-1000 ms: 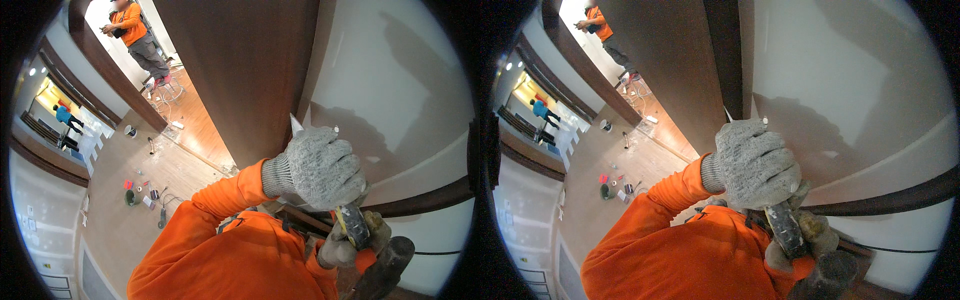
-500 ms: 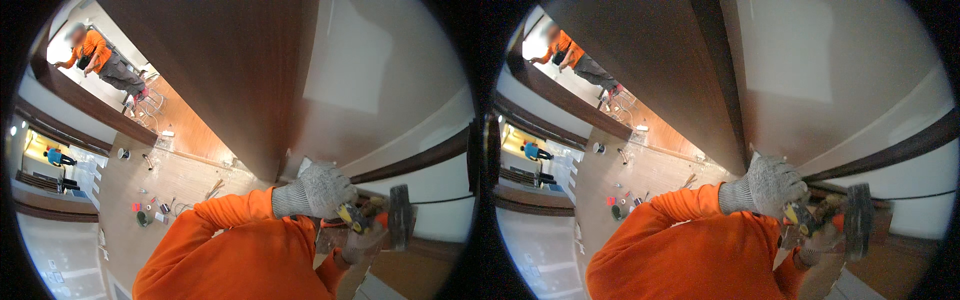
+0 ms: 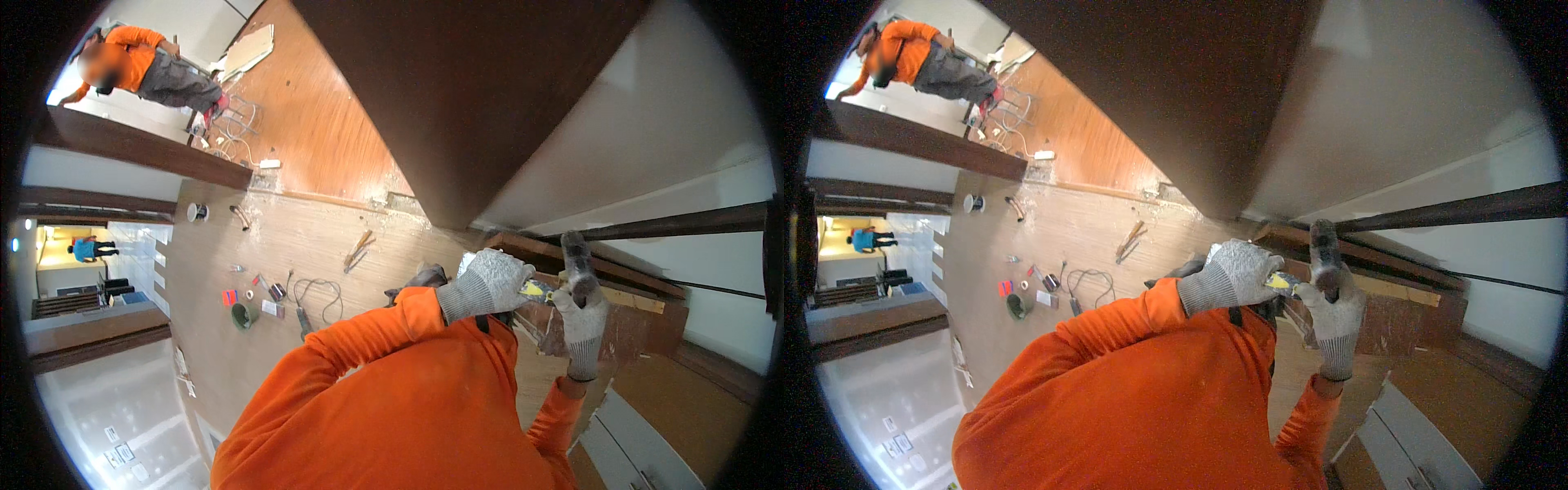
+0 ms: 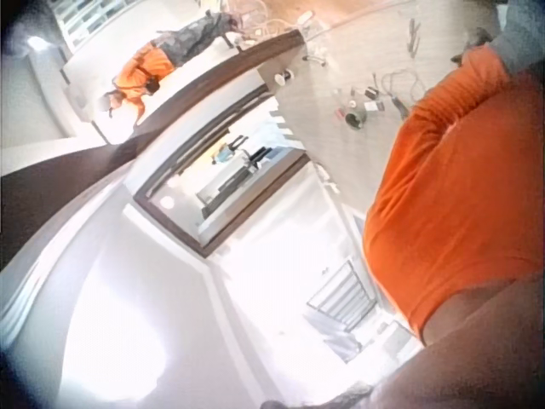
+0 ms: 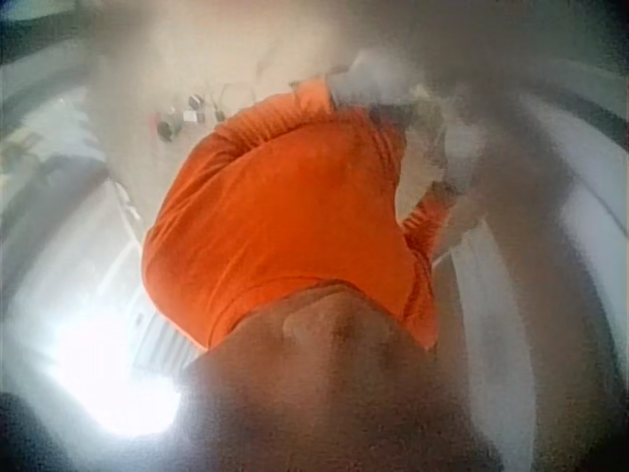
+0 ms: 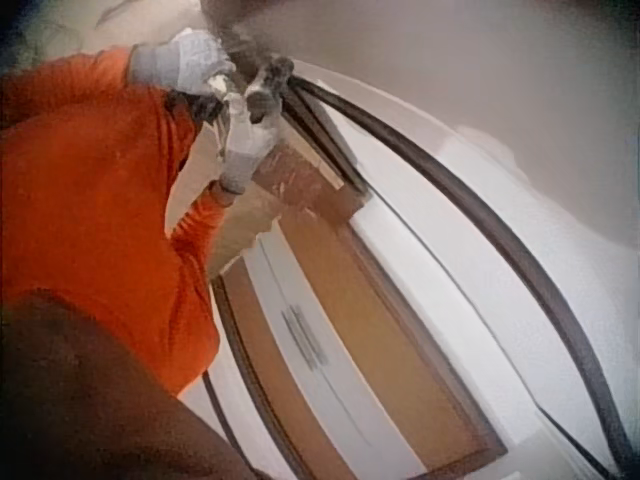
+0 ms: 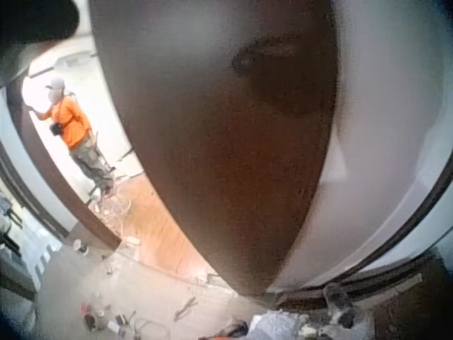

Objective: The person installs a wooden door frame in a room under renovation. They position the frame against the wall, use a hammer to secure it, and then use a chisel to trim and fit the wood precisely. The person also handles a plastic sign and a roll of tape during the process.

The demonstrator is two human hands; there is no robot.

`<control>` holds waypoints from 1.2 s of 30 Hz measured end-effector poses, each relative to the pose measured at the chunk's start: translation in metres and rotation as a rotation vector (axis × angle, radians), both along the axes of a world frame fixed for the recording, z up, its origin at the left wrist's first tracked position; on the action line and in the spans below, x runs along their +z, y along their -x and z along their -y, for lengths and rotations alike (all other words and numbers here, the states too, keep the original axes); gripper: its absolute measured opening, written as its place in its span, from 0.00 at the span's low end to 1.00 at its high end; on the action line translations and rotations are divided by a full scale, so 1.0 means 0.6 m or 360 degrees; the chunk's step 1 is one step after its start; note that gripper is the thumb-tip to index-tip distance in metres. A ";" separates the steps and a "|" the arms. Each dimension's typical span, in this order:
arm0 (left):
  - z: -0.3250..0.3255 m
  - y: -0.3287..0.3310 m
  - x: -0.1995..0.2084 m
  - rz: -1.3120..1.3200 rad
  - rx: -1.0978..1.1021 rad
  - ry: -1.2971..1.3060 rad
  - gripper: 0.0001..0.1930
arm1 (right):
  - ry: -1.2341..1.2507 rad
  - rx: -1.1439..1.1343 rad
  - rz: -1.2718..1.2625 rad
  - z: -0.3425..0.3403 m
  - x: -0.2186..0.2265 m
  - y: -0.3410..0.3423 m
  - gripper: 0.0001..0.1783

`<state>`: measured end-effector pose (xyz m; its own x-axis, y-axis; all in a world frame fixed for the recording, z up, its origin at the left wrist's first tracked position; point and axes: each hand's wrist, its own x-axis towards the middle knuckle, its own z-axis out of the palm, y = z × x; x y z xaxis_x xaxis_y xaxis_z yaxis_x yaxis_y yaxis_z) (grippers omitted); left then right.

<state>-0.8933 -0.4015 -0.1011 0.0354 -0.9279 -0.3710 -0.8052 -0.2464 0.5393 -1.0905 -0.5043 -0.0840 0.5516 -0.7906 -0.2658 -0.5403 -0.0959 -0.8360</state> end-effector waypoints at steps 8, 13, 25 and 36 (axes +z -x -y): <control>-0.160 -0.036 -0.101 -0.0139 0.0058 -0.0110 0.21 | -0.0348 0.0065 -0.0379 -0.109 -0.069 -0.042 0.22; -0.285 -0.056 -0.199 -0.0099 0.0378 -0.0040 0.19 | -0.0225 0.0266 -0.0711 -0.133 -0.184 -0.020 0.22; -0.428 -0.051 -0.306 -0.0181 0.0885 -0.0285 0.17 | -0.0286 0.0897 -0.1165 -0.167 -0.296 -0.050 0.28; -0.455 -0.112 -0.443 0.0075 0.0099 -0.0314 0.14 | 0.0067 0.1132 -0.0954 -0.198 -0.405 -0.154 0.32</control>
<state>-0.8263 -0.1282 -0.3672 0.1119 -0.8331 -0.5417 -0.8085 -0.3933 0.4378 -0.9981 -0.3856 -0.3271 0.6900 -0.3346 -0.6419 -0.6832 -0.5941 -0.4247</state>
